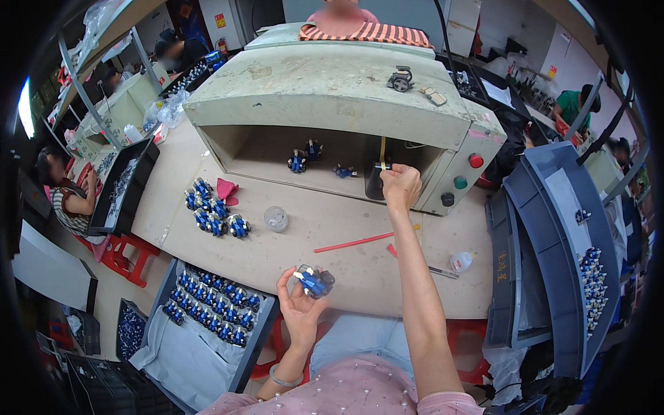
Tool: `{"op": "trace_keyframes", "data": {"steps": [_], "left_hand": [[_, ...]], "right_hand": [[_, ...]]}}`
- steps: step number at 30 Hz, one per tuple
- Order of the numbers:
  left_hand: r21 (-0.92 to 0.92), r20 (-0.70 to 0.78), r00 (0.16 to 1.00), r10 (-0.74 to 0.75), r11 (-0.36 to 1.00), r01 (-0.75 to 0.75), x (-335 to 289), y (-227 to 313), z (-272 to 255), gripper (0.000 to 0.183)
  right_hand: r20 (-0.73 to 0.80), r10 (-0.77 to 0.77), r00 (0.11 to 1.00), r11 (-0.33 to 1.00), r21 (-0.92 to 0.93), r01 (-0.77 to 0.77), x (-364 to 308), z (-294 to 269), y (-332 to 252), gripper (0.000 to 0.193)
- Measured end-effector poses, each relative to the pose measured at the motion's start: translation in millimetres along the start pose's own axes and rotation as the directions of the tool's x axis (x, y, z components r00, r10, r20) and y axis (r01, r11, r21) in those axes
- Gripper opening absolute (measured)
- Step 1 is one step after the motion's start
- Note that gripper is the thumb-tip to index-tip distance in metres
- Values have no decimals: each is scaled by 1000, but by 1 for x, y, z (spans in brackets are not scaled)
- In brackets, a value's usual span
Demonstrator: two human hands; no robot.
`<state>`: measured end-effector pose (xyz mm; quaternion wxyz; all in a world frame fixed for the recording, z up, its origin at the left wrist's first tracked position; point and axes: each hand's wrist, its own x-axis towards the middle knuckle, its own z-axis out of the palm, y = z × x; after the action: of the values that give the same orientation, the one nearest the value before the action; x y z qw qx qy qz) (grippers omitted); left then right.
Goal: Painting and detailing small robot figurines using a thin paintbrush on an assembly line.
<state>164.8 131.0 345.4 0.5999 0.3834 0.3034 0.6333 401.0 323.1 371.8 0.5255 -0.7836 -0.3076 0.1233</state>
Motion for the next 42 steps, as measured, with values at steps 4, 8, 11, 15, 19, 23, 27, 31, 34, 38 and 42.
{"op": "trace_keyframes", "data": {"steps": [4,8,11,15,19,23,27,31,34,38,42], "left_hand": [[-38,5,1000,7,999,-6,1,-1,-1,76],[9,-2,1000,12,1000,-12,2,-2,-1,76],[1,-6,1000,2,1000,-2,3,-2,-2,76],[17,-1,1000,1,1000,-1,4,-2,-2,75],[-30,13,1000,-12,999,12,4,-2,-2,75],[-26,15,1000,-2,1000,2,5,-7,1,75],[-6,36,999,-21,1000,21,7,-11,3,74],[-31,40,998,-41,999,42,11,-13,3,74],[-32,40,998,-56,998,57,14,-14,3,74],[12,52,998,-34,999,34,18,-16,4,74],[2,47,997,-55,999,54,19,-17,4,74]], "right_hand": [[-13,-37,999,998,-57,36,0,-3,-2,30],[5,-133,991,982,-134,132,1,-8,-4,27],[35,-176,984,973,-147,180,4,-11,-3,26],[111,-160,981,978,-117,173,10,-12,0,25],[124,-201,972,968,-125,217,13,-16,0,25],[123,-280,952,945,-140,296,12,-21,-3,24],[149,-214,965,964,-130,234,8,-21,-4,25],[118,-282,952,939,-168,299,7,-19,-4,25],[121,-287,950,937,-168,305,7,-20,-4,26],[126,-348,929,914,-173,366,6,-22,-7,26],[138,-346,928,914,-173,366,7,-21,-8,24]]}}
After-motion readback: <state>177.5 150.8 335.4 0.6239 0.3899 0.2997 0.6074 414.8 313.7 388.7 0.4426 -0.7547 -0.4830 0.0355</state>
